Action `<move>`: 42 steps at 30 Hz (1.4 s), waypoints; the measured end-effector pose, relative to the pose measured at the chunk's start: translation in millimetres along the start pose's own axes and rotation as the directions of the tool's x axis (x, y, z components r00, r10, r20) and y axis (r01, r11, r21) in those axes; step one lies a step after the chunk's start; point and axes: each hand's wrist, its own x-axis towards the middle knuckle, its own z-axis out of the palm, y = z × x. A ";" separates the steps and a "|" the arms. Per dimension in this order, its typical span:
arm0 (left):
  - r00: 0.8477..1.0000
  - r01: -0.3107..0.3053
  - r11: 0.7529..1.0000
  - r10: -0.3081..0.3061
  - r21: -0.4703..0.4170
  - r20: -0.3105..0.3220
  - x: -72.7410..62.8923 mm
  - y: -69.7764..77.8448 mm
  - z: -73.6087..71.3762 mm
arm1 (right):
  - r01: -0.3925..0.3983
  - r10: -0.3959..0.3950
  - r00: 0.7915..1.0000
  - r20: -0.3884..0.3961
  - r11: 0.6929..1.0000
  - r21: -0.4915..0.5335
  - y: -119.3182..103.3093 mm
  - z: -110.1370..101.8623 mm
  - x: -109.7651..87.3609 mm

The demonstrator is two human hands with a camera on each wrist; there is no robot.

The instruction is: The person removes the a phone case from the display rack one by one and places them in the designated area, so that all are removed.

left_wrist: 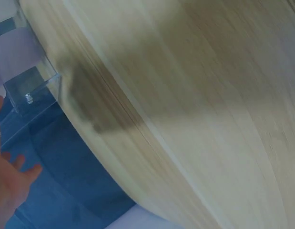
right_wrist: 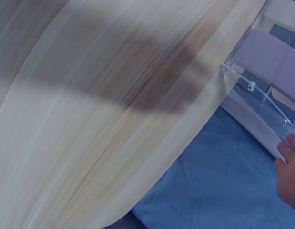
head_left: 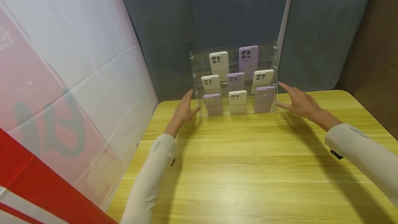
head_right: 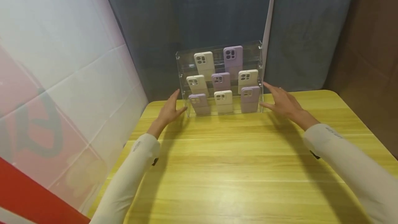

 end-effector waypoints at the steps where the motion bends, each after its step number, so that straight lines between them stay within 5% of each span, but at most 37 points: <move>1: 1.000 0.007 0.999 -0.007 -0.044 -0.001 0.7 0.2 0.6 | -0.005 0.005 1.000 -0.001 1.000 0.004 -1.0 1.0 0.7; 9: 0.999 0.036 0.964 -0.035 -0.262 0.010 4.6 0.4 5.1 | -0.003 0.006 0.999 -0.041 0.999 0.051 -6.1 10.6 5.9; 16: 0.997 0.061 0.878 -0.078 -0.475 -0.018 8.9 -0.5 5.3 | 0.033 -0.001 0.987 -0.162 0.980 0.194 -10.6 17.9 15.4; 29: 0.989 0.032 0.804 -0.112 -0.594 -0.098 20.1 -0.5 18.9 | 0.053 0.047 0.963 -0.264 0.932 0.359 -9.3 29.7 25.1; 42: 0.987 0.091 0.767 -0.156 -0.635 -0.048 26.0 4.6 25.7 | 0.005 0.099 0.942 -0.321 0.952 0.308 -7.2 32.4 28.6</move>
